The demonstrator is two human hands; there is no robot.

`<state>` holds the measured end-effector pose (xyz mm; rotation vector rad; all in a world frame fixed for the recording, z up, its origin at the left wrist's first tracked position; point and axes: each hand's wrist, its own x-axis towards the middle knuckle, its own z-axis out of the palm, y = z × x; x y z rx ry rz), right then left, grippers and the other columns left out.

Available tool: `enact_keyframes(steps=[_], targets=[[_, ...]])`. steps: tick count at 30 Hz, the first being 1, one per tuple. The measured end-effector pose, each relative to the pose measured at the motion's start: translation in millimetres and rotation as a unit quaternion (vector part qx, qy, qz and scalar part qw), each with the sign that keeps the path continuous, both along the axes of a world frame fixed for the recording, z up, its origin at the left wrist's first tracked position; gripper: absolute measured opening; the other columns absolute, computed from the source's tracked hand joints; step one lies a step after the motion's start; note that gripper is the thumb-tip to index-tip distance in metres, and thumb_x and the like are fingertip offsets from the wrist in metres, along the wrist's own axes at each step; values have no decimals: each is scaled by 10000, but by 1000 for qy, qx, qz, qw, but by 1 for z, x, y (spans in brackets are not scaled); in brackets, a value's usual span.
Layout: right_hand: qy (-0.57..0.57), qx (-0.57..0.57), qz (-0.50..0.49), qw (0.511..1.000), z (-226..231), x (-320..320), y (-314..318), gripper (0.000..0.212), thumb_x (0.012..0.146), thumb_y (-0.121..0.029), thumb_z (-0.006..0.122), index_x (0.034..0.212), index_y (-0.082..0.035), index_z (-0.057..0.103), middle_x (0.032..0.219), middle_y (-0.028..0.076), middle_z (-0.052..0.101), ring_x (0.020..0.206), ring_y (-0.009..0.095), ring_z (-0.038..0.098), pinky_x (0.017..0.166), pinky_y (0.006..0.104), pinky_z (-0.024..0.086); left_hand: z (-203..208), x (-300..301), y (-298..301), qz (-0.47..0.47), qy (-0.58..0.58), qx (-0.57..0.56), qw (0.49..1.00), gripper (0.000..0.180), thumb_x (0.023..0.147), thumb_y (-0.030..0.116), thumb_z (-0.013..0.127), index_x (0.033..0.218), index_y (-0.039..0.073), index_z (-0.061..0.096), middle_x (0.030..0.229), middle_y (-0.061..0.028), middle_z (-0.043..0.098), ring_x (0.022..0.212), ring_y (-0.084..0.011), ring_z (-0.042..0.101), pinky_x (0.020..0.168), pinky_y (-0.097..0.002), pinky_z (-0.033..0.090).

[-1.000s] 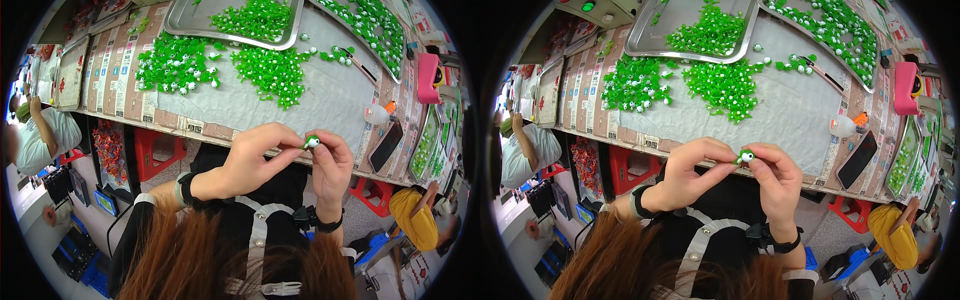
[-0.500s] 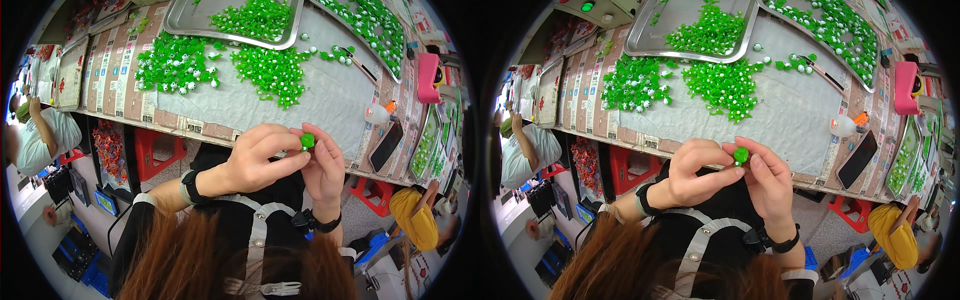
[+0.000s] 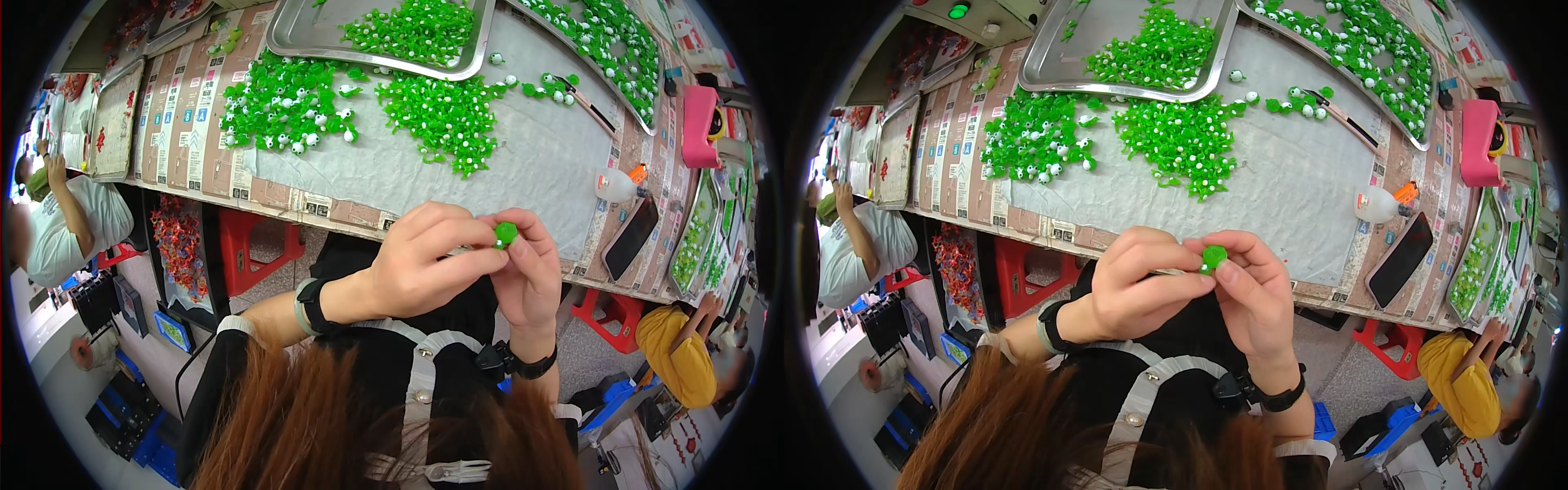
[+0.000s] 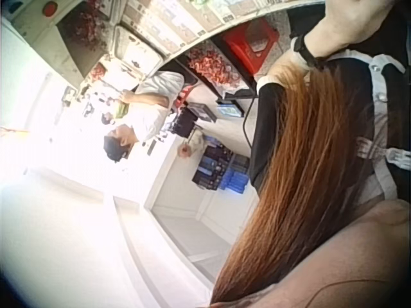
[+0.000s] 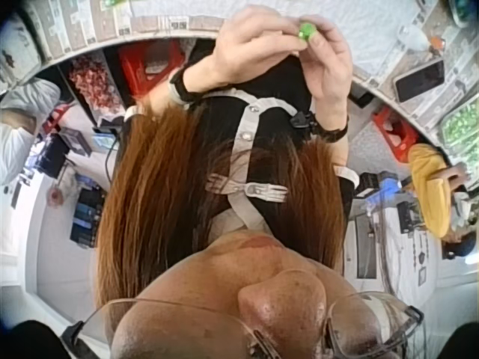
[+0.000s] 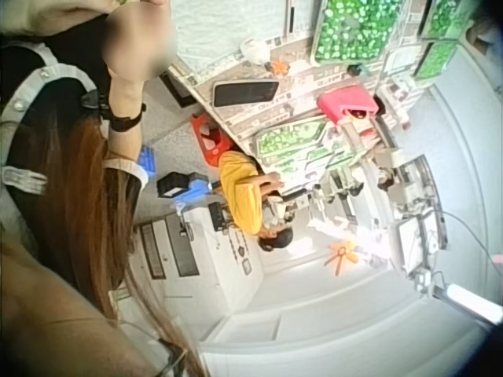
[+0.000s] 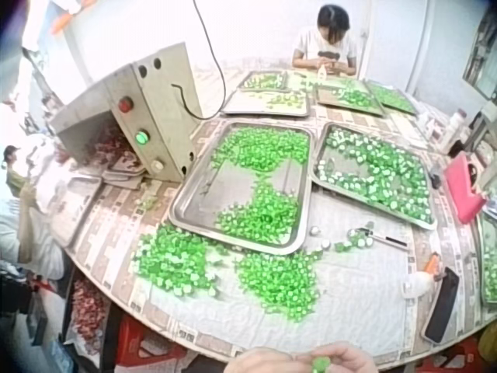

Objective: The person assembles small green and white plastic toy figures at a workbench. They apply glue to the green base, attach a white head, and use a black pen to draw facial features. The completed figures are placed into metal trays.

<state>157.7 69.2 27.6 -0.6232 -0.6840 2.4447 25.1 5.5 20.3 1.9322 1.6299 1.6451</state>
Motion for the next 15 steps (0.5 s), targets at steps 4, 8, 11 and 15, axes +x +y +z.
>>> enact_keyframes(steps=[4, 8, 11, 15], targets=[[-46, 28, -31, 998, -2, 1, 0, 258, 827, -96, 439, 1042, 46, 448, 853, 89, 548, 793, 133, 532, 731, 252, 422, 0, -3, 2, -3, -82, -35, 996, 247, 563, -12, 674, 777, 34, 560, 734, -62, 550, 641, -206, 519, 567, -283, 415], [-129, 48, -50, 989, 9, -6, 0, 238, 842, -136, 436, 985, 46, 493, 793, 68, 554, 717, 113, 532, 662, 234, 427, 1, -2, 2, 0, -126, -63, 990, 201, 572, 20, 672, 728, 40, 546, 706, -60, 537, 647, -214, 511, 543, -282, 418], [-127, 44, -40, 990, 10, -4, 1, 232, 837, -152, 451, 937, 45, 523, 761, 64, 556, 665, 100, 519, 616, 222, 416, 1, -4, 0, -23, -138, -71, 988, 210, 580, 5, 677, 741, 25, 545, 704, -69, 544, 632, -212, 520, 553, -286, 408], [-138, 41, -44, 989, 5, -2, 0, 237, 832, -162, 464, 925, 45, 529, 734, 59, 554, 630, 87, 506, 586, 211, 406, -2, -3, -1, -22, -128, -64, 989, 206, 581, 10, 678, 733, 26, 541, 697, -67, 540, 631, -212, 519, 555, -288, 408]])
